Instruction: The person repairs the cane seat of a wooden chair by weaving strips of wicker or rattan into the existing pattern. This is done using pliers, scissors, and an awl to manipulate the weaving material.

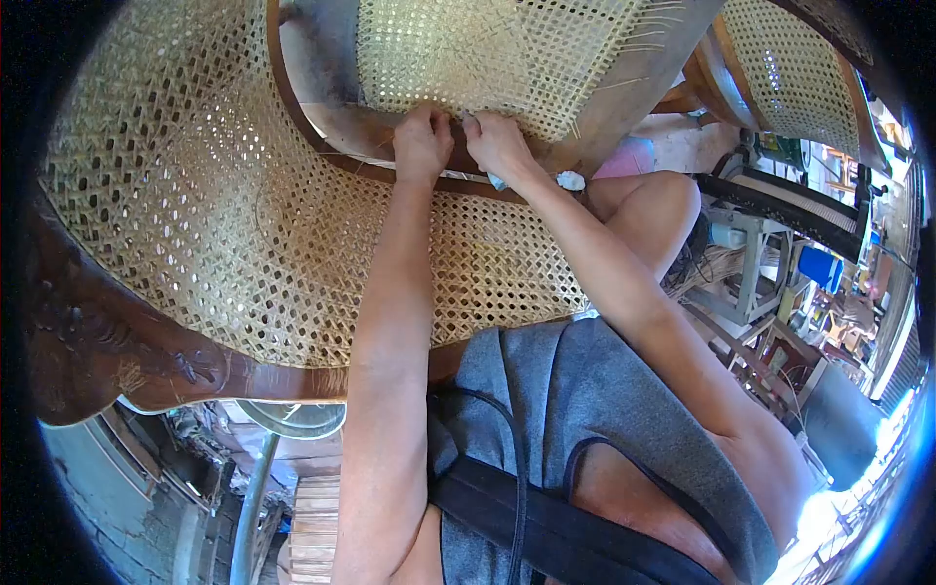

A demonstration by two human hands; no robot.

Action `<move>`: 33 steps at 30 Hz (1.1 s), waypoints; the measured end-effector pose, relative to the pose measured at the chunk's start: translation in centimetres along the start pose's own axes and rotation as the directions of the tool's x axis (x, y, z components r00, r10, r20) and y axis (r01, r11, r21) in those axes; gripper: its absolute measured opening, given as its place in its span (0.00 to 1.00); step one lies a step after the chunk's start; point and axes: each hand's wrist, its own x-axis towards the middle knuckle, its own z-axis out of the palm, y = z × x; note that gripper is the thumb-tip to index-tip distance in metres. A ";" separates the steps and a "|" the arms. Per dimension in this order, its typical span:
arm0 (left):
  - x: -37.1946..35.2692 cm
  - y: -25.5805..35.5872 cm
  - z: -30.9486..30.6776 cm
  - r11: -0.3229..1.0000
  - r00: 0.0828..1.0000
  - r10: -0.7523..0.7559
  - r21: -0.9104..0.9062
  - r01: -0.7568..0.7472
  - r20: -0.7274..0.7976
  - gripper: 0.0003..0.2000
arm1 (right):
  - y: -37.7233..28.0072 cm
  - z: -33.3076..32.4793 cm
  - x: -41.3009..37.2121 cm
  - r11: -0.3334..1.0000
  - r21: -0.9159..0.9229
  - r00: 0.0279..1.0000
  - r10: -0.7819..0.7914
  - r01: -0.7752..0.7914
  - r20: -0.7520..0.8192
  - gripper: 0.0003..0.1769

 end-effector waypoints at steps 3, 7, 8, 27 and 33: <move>0.4 0.7 -0.3 0.994 0.999 -0.050 -0.100 0.051 0.004 0.10 | -1.4 -0.8 -0.1 0.998 -0.046 0.997 -0.045 0.042 -0.057 0.18; -0.4 1.1 -0.9 0.819 0.935 -0.348 -0.462 0.341 0.074 0.10 | -0.9 -1.7 -0.6 0.966 -0.211 0.984 -0.167 0.150 -0.067 0.18; -0.4 1.4 -1.4 0.555 0.800 -0.535 -0.601 0.575 0.272 0.11 | 0.0 -2.6 -0.5 0.922 -0.305 0.968 -0.252 0.238 -0.007 0.21; 0.1 4.9 -1.2 0.541 0.989 -0.069 -0.828 0.149 0.132 0.04 | -0.5 -9.6 0.0 0.936 -0.193 0.954 -0.274 0.294 0.124 0.17; -0.2 2.1 -0.8 0.960 0.990 -0.095 -0.274 0.063 -0.105 0.08 | -1.9 -6.2 0.0 0.880 -0.418 0.965 -0.139 0.224 0.224 0.14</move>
